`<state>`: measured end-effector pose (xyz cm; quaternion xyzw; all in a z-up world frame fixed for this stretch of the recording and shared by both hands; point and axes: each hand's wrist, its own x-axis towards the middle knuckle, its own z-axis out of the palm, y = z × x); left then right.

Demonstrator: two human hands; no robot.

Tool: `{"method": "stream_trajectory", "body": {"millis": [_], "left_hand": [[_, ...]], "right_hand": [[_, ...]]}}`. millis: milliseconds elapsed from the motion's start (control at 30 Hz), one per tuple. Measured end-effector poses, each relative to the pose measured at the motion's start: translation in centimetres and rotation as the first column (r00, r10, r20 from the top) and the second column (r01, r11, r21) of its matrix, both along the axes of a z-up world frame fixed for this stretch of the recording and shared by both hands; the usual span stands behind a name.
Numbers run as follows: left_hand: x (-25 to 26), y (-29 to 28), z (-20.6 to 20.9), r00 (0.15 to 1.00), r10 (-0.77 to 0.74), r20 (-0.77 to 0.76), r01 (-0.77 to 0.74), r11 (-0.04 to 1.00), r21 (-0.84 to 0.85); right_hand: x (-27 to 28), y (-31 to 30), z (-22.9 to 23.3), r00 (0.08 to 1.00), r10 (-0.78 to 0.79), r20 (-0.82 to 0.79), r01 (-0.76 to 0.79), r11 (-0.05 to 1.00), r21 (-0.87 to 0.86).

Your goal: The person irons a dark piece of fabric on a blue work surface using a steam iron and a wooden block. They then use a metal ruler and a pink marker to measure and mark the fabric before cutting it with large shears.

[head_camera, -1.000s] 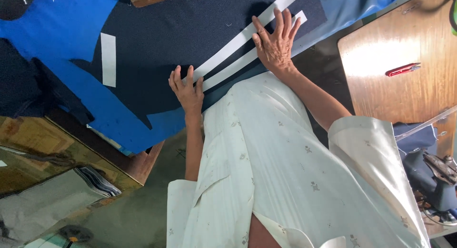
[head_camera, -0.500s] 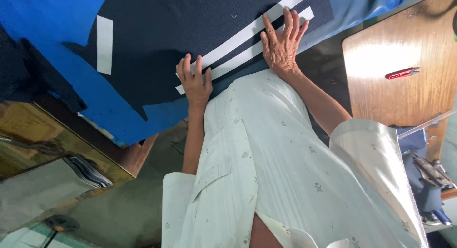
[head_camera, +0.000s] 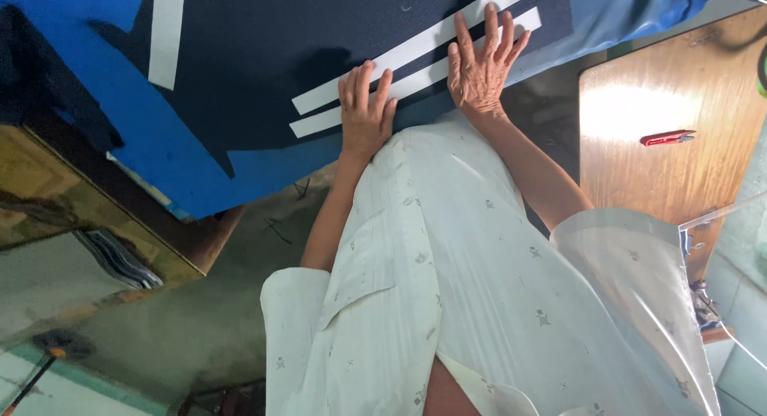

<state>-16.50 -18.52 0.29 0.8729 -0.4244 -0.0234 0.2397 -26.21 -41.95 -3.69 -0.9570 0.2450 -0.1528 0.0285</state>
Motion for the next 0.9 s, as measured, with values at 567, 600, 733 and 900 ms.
{"method": "stream_trajectory", "body": {"millis": [567,600,733,900], "left_hand": [[-1.1,-1.2,-1.5,0.997,0.060,0.042,-0.062,0.997,0.049],[-1.1,-1.2,-1.4,0.998,0.058,0.033,-0.060,0.997,0.054],[-1.5,-1.3,-1.7,0.997,0.073,0.033,-0.076,0.993,0.089],[-2.3,-2.9,-1.3,0.996,0.089,0.004,-0.089,0.990,0.113]], "right_hand": [[-1.9,0.0,0.7,0.989,0.053,-0.135,-0.045,0.997,0.058],[-1.7,0.0,1.0,0.991,0.052,-0.126,-0.039,0.994,0.103],[-1.5,-0.4,1.9,0.987,0.085,-0.139,-0.069,0.991,0.116],[-1.7,-0.9,2.5,0.971,0.113,-0.211,-0.074,0.980,0.183]]}}
